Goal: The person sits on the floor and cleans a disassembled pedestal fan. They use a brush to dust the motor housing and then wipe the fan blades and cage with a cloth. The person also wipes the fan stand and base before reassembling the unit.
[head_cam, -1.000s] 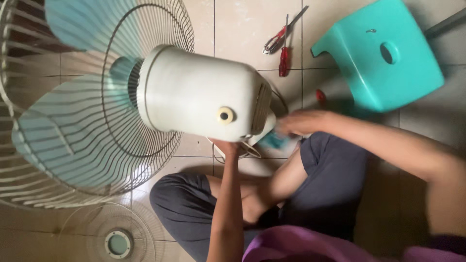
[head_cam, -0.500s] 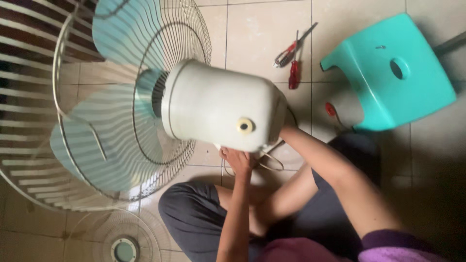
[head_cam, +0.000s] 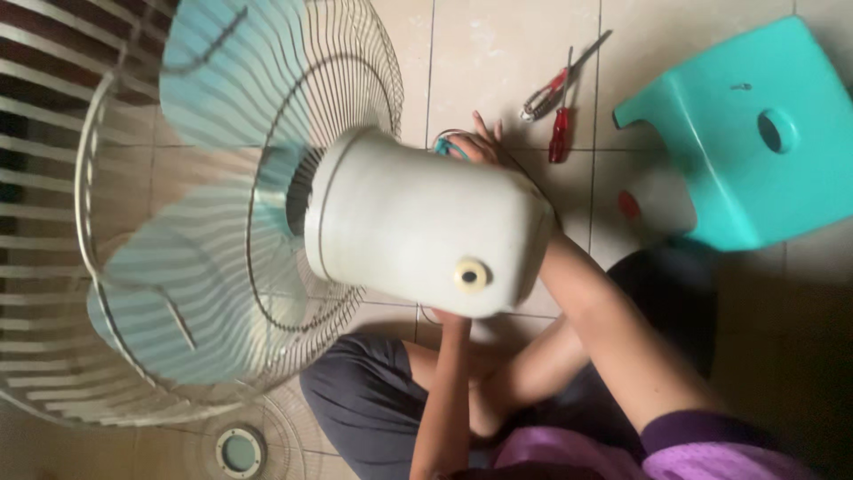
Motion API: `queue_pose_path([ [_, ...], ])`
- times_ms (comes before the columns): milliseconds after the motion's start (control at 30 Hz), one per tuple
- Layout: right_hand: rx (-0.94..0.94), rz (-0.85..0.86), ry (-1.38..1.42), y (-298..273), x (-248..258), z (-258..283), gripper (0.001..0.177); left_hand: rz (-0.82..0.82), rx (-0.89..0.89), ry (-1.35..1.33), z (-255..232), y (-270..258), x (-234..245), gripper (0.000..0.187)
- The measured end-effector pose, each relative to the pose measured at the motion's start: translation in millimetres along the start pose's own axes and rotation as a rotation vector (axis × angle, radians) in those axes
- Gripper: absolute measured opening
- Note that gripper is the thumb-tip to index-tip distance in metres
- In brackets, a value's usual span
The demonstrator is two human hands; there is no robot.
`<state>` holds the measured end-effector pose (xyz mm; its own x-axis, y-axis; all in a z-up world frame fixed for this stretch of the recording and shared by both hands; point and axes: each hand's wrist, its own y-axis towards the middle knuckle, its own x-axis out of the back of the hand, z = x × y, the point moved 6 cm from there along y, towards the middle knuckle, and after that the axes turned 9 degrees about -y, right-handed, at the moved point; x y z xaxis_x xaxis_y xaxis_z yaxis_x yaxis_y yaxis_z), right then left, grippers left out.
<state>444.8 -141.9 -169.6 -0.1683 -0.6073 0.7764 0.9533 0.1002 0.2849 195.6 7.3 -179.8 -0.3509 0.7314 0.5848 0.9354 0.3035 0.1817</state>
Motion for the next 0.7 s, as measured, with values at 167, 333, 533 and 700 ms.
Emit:
queue_pose_path([
  [167, -0.235, 0.212, 0.065, -107, 2, -26, 0.025, 0.015, -0.165, 0.290, -22, 15, 10, 0.053],
  [333, -0.481, 0.233, 0.198, -201, 24, -17, 0.026, -0.059, -0.094, 0.080, -59, 21, 36, 0.037],
  [533, -0.274, 0.266, -0.035, -192, 35, -21, 0.047, -0.062, -0.132, -0.007, -73, 26, 54, 0.045],
  [700, -0.122, 0.122, -0.102, -98, 14, -34, 0.050, -0.036, -0.079, -0.013, -65, 22, 54, 0.040],
])
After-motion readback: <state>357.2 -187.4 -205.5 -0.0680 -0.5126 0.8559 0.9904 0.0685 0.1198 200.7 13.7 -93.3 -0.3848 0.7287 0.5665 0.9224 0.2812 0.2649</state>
